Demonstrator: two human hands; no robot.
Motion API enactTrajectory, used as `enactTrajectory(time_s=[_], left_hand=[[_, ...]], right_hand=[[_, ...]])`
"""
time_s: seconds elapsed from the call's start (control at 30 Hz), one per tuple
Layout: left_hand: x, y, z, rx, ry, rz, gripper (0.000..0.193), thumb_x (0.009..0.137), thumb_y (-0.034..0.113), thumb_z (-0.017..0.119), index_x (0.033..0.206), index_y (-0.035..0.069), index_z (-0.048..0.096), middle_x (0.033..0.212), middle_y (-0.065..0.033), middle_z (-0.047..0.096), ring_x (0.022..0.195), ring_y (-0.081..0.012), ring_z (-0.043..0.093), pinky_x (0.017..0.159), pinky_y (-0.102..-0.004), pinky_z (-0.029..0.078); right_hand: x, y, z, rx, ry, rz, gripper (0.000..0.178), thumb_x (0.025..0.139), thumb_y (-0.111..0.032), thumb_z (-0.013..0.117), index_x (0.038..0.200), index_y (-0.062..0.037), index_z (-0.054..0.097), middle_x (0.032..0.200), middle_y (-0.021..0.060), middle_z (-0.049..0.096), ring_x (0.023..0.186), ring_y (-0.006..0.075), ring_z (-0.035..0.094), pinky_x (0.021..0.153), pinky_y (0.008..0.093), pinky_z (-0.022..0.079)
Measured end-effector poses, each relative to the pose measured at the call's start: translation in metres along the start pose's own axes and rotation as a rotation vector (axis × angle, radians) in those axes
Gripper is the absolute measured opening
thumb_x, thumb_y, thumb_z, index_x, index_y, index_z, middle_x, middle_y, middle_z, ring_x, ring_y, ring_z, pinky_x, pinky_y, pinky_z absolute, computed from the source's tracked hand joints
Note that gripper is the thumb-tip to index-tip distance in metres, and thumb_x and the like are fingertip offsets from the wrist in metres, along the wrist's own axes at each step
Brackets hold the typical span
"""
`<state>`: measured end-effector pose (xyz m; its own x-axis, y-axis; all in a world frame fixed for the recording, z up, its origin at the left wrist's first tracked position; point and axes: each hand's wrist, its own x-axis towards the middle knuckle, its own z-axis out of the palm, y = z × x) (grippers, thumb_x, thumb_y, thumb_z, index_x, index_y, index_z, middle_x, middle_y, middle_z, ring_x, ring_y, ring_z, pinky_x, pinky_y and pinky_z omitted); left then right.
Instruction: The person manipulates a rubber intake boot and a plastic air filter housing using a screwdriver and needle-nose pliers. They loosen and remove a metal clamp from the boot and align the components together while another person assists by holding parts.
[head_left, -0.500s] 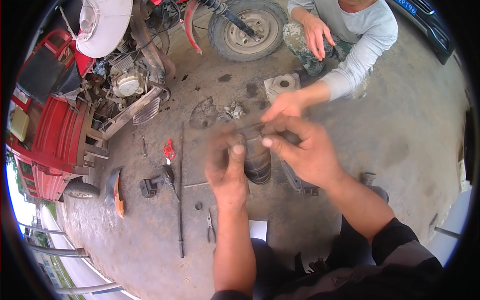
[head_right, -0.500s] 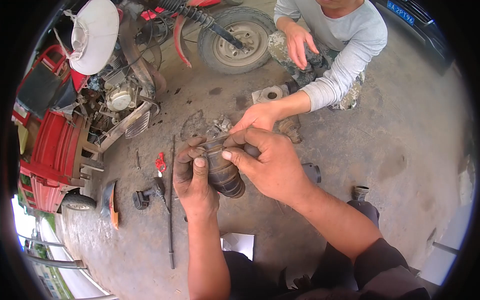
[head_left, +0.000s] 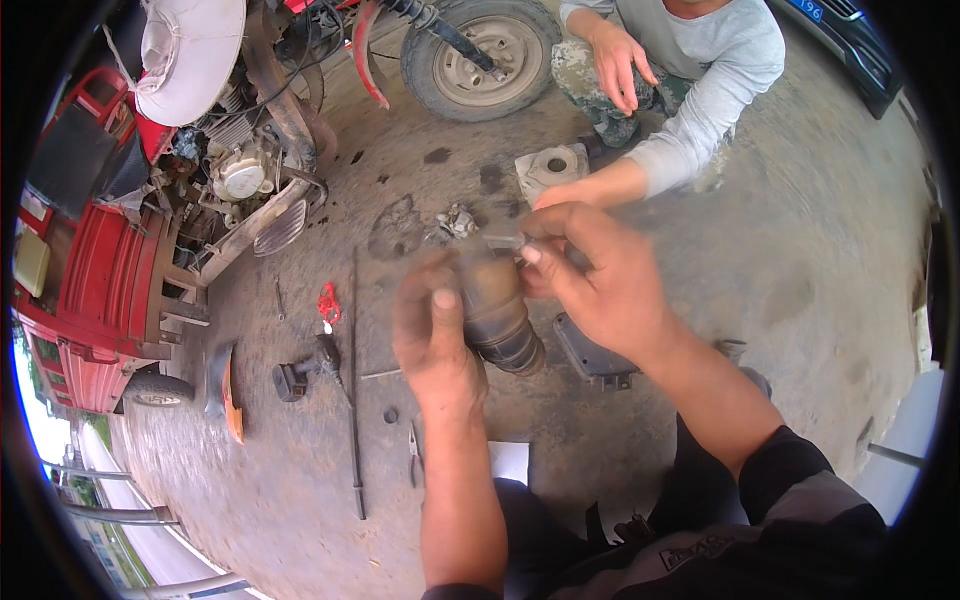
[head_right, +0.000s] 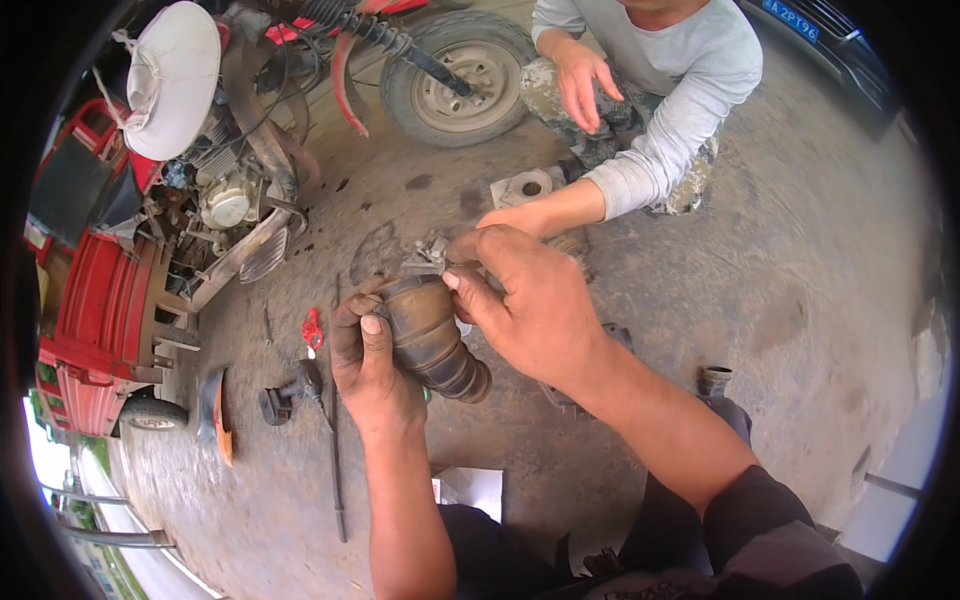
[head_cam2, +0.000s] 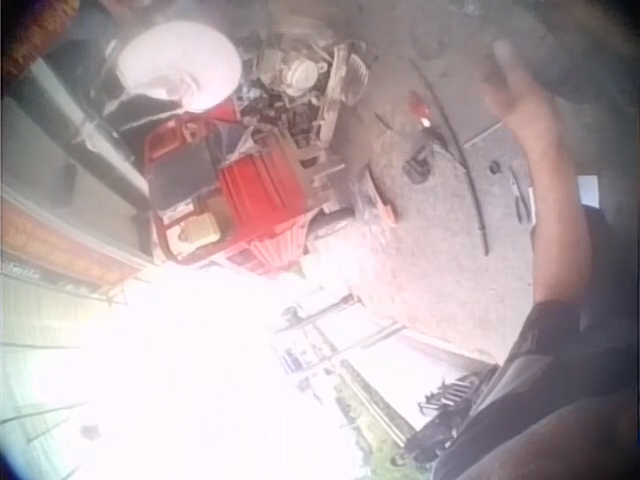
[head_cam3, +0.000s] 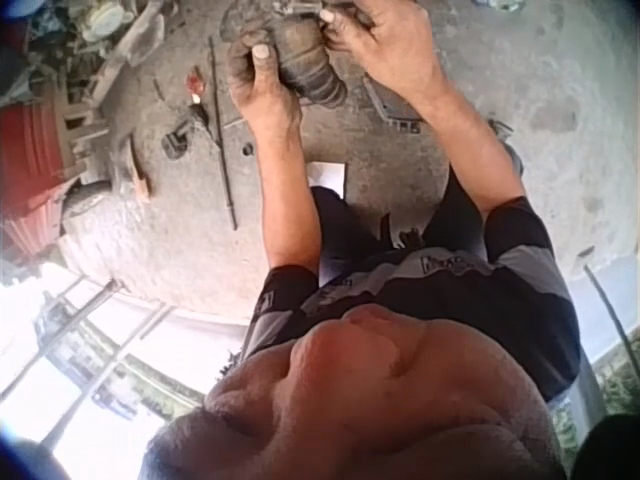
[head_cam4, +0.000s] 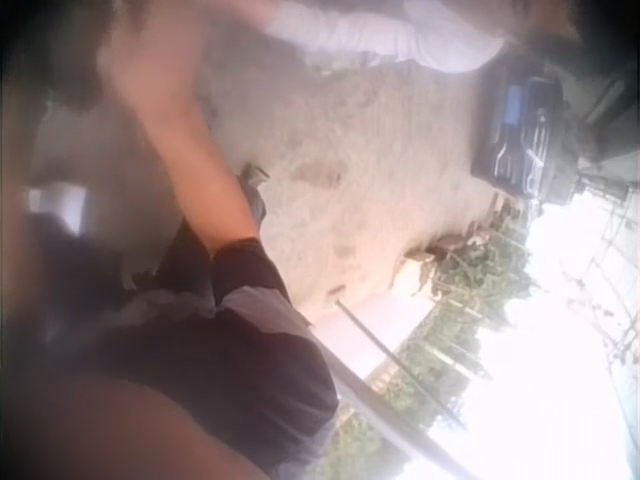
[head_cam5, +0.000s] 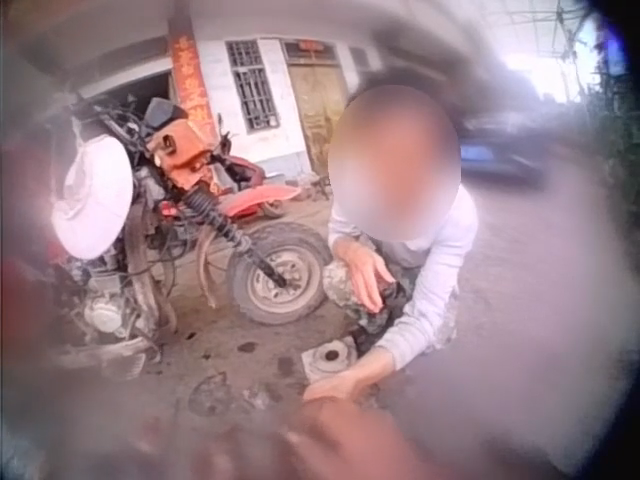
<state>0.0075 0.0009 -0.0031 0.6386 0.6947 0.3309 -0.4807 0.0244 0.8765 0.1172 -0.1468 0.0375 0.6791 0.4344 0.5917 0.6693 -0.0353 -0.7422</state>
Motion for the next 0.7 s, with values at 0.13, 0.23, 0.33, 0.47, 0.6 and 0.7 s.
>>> enactTrajectory(time_s=[0.13,0.23,0.33,0.47,0.6,0.7], left_hand=[[-0.002,0.003,0.004,-0.08,-0.016,-0.044,0.026,0.104,0.028,0.072,0.118,0.006,0.065,0.14,-0.0145,0.063,0.13,-0.0279,0.059,0.113,-0.045,0.048],[-0.002,0.001,0.005,-0.157,-0.024,-0.068,0.02,0.11,0.023,0.062,0.125,0.009,0.062,0.145,-0.0152,0.061,0.13,-0.0291,0.06,0.111,-0.0477,0.052],[0.0,0.001,0.002,-0.214,0.002,-0.137,0.02,0.111,0.022,0.061,0.125,0.009,0.062,0.145,-0.015,0.061,0.131,-0.0295,0.06,0.111,-0.0479,0.052],[0.002,-0.006,-0.007,-0.209,-0.065,-0.1,0.019,0.111,0.022,0.061,0.125,0.009,0.062,0.146,-0.015,0.06,0.131,-0.0287,0.06,0.113,-0.0474,0.05],[0.0,-0.01,-0.004,-0.1,-0.116,-0.018,0.018,0.109,0.021,0.064,0.122,0.008,0.063,0.146,-0.0143,0.06,0.133,-0.0268,0.058,0.116,-0.0462,0.046],[-0.002,-0.012,-0.001,0.005,-0.108,-0.007,0.021,0.106,0.022,0.07,0.12,0.008,0.063,0.146,-0.0136,0.06,0.134,-0.0261,0.055,0.118,-0.0455,0.043]], right_hand=[[0.01,0.006,-0.012,0.001,-0.023,0.03,0.023,0.095,-0.016,0.076,0.111,0.0004,0.071,0.096,0.0191,0.074,0.087,0.0387,0.074,0.076,0.0412,0.058],[0.013,0.013,-0.015,0.067,-0.046,0.095,0.025,0.096,-0.017,0.076,0.113,0.0012,0.071,0.093,0.0196,0.073,0.085,0.0357,0.075,0.076,0.0402,0.058],[0.01,0.015,-0.009,0.214,-0.055,0.198,0.023,0.098,-0.013,0.074,0.114,0.0029,0.071,0.089,0.0158,0.074,0.077,0.0214,0.075,0.07,0.0358,0.057],[0.007,0.007,-0.001,0.396,-0.048,0.292,0.019,0.101,-0.01,0.072,0.113,0.0042,0.07,0.088,0.0116,0.075,0.071,0.0139,0.072,0.064,0.0319,0.057],[0.003,0.027,0.01,0.339,-0.035,0.19,0.021,0.098,-0.011,0.074,0.113,0.0024,0.071,0.092,0.0153,0.074,0.079,0.0252,0.075,0.072,0.0358,0.058],[0.002,0.034,0.008,0.234,-0.033,0.115,0.023,0.096,-0.013,0.075,0.114,0.0008,0.072,0.095,0.0174,0.073,0.087,0.0325,0.074,0.077,0.038,0.057]])
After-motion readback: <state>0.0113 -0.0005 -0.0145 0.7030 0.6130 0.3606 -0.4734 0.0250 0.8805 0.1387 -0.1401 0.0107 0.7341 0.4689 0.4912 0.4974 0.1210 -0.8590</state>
